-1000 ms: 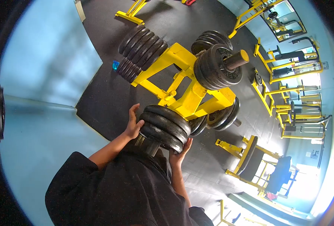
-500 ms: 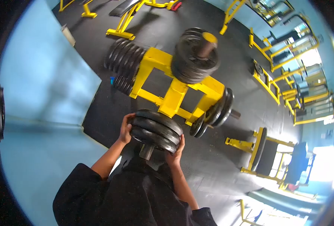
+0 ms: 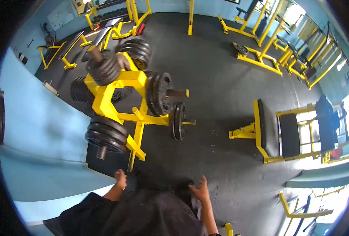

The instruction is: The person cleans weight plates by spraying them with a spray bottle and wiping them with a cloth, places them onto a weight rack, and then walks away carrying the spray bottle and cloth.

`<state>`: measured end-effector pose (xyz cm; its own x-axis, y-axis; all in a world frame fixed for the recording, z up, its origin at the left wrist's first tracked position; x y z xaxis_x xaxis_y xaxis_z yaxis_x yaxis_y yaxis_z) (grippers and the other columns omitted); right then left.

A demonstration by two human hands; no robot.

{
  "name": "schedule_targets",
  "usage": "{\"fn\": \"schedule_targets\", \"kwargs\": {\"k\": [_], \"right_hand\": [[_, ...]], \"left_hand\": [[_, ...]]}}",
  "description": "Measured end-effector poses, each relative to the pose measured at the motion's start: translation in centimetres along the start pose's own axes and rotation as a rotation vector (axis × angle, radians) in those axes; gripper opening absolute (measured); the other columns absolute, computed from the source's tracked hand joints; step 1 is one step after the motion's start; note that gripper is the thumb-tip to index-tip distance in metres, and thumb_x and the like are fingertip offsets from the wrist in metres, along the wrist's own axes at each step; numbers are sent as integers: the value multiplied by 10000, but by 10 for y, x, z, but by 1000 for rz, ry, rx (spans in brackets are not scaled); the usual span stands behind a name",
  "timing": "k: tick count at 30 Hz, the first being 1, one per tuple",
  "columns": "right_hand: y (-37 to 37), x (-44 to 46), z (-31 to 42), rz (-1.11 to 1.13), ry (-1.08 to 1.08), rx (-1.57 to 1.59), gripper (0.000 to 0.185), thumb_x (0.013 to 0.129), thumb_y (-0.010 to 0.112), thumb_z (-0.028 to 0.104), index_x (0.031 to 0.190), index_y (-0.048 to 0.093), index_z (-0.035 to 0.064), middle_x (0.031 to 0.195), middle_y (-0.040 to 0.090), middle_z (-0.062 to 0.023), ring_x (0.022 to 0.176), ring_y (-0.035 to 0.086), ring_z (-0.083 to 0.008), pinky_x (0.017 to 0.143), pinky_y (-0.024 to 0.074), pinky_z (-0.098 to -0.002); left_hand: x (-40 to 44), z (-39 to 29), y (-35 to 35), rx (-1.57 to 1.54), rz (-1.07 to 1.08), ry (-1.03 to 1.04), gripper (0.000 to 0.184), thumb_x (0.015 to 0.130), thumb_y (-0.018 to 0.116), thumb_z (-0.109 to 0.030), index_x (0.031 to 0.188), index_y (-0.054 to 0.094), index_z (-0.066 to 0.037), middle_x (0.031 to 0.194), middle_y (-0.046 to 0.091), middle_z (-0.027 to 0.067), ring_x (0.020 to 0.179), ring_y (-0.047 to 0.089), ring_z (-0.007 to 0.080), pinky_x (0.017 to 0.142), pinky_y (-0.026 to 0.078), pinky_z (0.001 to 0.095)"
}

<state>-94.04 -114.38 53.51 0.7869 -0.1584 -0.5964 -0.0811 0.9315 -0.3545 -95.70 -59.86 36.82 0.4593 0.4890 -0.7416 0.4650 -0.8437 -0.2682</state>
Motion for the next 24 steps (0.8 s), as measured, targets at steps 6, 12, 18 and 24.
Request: {"fn": "schedule_targets", "kwargs": {"k": [6,12,18,24], "right_hand": [[-134,-16,-76,-210,98,19,770,782,802,240,1403,390,48,1202,601,-213,993,651,-278,830,532,-376],[-193,66,-72,-226,81,-50,684,813,767,289,1364,450,36,1186,627,-198,1021,660,-310,851,524,-390],[-221,177,25,-176,-41,33,614,850,739,278,1330,486,-9,1109,665,-169,1044,644,-260,890,506,-355],[-285,287,81,20,79,-147,612,865,700,330,1322,506,-28,1149,669,-183,1105,627,-288,948,476,-356]], "left_hand": [[-143,-85,208,273,200,476,220,888,666,-199,1050,630,-54,867,668,64,690,634,154,643,526,299],[-180,-185,342,471,451,636,222,904,650,-222,1050,631,-56,911,671,62,797,642,163,764,517,302],[-173,-250,483,304,605,543,219,928,630,-220,1063,620,-49,846,628,14,745,599,106,704,499,262],[-180,-364,612,200,859,350,252,921,615,-214,1132,601,-77,936,628,-12,786,607,100,669,469,257]]}}
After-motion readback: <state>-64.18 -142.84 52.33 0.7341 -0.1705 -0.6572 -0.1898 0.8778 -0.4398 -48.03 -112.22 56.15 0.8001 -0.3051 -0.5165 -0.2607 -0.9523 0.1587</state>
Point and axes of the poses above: each hand's wrist, its own x-axis towards the middle knuckle, its own y-axis out of the palm, z = x × y, the point moved 4 cm from there along x, towards the middle knuckle
